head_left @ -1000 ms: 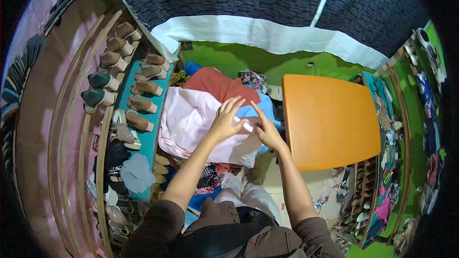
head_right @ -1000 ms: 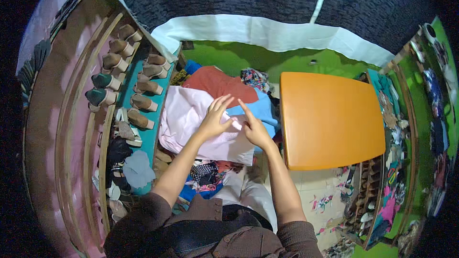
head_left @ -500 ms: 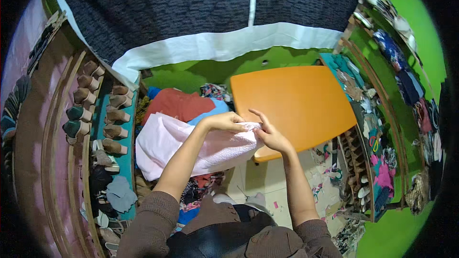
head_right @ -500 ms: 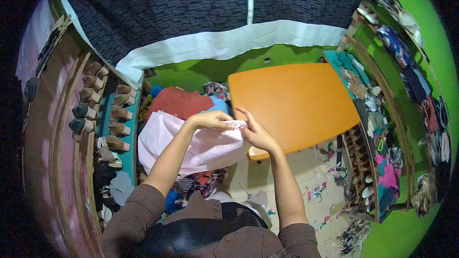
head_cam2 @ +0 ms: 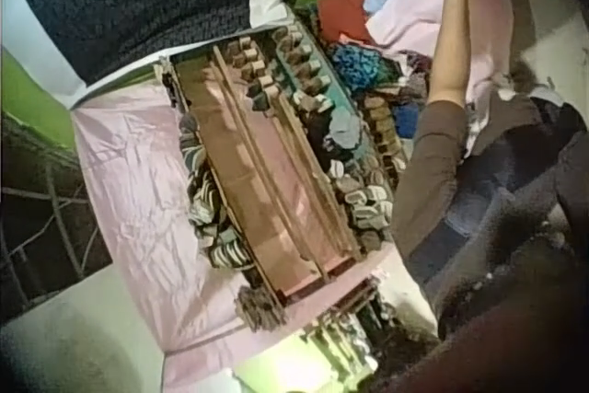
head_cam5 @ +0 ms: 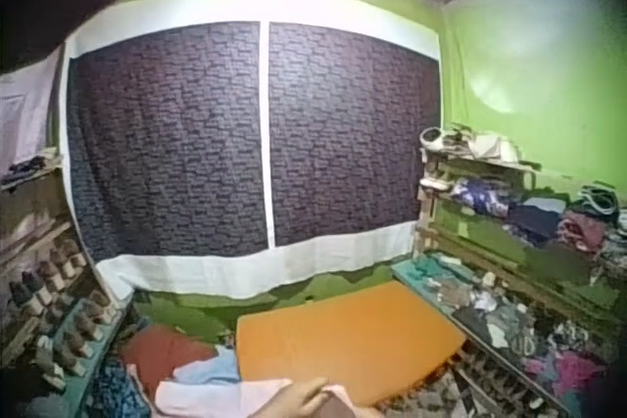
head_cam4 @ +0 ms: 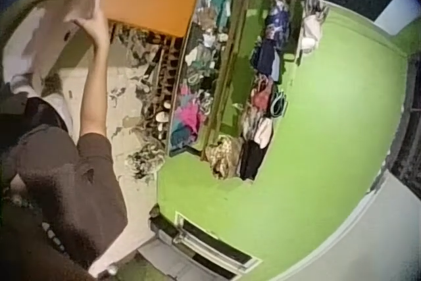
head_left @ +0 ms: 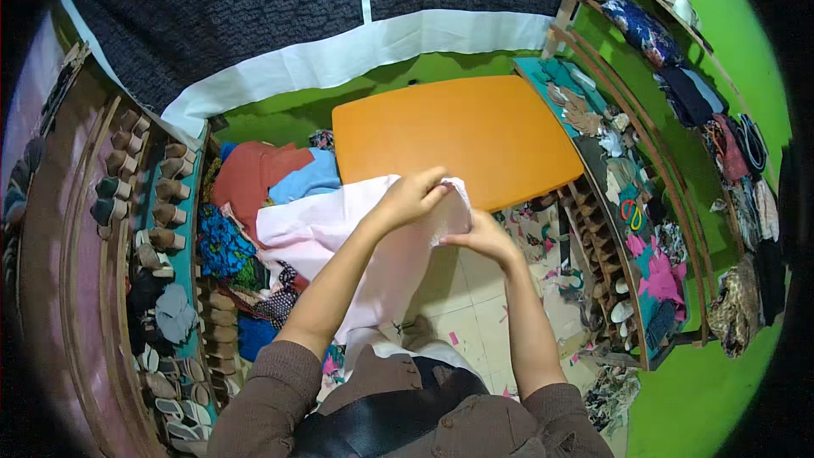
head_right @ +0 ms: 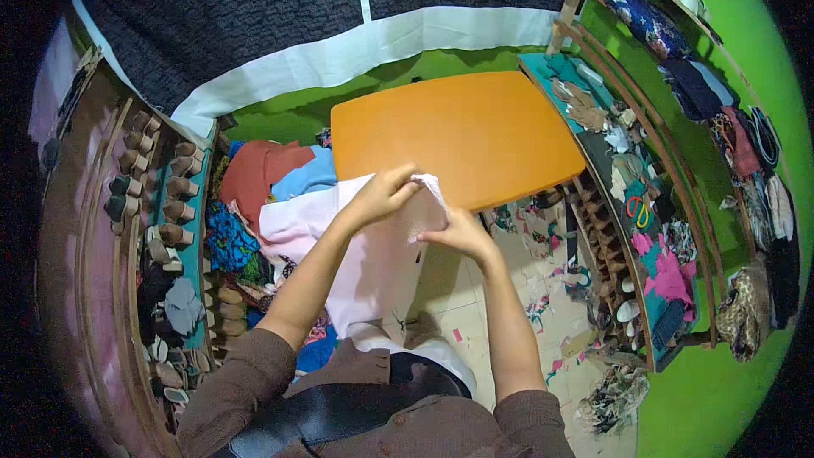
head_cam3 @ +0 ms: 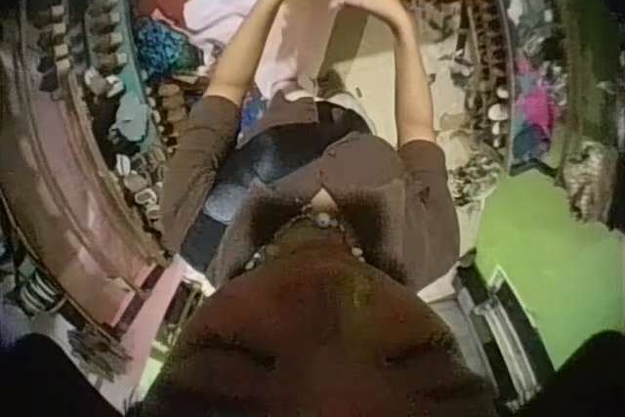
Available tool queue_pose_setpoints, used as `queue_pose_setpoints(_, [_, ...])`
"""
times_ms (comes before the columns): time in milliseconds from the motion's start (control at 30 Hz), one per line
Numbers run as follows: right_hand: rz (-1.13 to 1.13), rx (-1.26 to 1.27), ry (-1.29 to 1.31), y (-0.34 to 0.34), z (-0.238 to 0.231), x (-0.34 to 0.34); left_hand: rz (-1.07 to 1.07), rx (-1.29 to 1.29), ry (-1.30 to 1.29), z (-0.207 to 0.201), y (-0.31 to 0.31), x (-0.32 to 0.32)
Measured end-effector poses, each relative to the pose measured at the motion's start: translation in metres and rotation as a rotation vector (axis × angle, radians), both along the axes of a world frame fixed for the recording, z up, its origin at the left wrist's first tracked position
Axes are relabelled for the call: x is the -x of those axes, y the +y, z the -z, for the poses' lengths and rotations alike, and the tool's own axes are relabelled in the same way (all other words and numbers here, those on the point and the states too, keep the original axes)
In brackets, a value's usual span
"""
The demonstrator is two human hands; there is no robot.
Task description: The recorder folds a blue floral cloth and a pink cloth and places them onto a storage shelf containing shoes.
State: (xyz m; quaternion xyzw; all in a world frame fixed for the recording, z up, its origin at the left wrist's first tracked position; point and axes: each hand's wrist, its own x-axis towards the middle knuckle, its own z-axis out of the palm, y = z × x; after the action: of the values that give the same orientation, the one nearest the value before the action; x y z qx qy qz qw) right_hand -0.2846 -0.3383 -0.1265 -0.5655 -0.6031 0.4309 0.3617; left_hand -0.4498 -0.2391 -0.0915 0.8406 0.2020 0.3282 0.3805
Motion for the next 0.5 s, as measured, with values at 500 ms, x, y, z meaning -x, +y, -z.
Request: queue_pose_setpoints(500, [-0.052, -0.063, -0.453, -0.071, 0.048, 0.025, -0.606, -0.023, -0.424, -0.058, -0.059, 0.122])
